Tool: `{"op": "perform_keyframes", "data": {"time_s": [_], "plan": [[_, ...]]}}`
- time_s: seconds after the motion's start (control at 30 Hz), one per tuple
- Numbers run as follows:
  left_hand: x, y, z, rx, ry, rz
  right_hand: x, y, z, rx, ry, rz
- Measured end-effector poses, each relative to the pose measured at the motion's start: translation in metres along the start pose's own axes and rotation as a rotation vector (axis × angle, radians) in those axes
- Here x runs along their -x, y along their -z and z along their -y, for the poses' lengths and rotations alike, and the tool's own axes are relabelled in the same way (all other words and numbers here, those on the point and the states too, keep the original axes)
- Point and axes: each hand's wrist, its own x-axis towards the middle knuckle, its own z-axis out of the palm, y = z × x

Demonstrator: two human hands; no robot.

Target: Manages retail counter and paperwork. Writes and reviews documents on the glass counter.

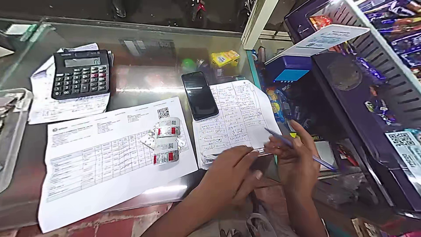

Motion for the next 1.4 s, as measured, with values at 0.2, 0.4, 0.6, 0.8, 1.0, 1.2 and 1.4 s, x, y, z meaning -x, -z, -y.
{"op": "perform_keyframes", "data": {"time_s": [0.2,0.4,0.6,0.8,1.0,1.2,1.4], "plan": [[0.014,-0.018,0.025,-0.395,0.004,0.092,-0.014,-0.013,-0.029,0.454,0.045,-0.082],[0.019,-0.02,0.028,-0.444,-0.023,0.095,-0.015,-0.006,-0.044,0.793,0.068,-0.034],[0.019,-0.021,0.031,-0.46,-0.034,0.081,-0.018,-0.008,-0.044,0.76,0.059,-0.065],[0.019,-0.024,0.032,-0.484,-0.047,0.045,-0.017,-0.008,-0.045,0.766,0.062,-0.054],[0.02,-0.024,0.032,-0.487,-0.054,0.035,-0.016,-0.008,-0.044,0.725,0.071,-0.053],[0.02,-0.024,0.032,-0.504,-0.057,0.041,-0.016,-0.009,-0.043,0.713,0.079,-0.102],[0.02,-0.023,0.032,-0.483,-0.05,0.057,-0.016,-0.009,-0.043,0.731,0.06,-0.084]]}}
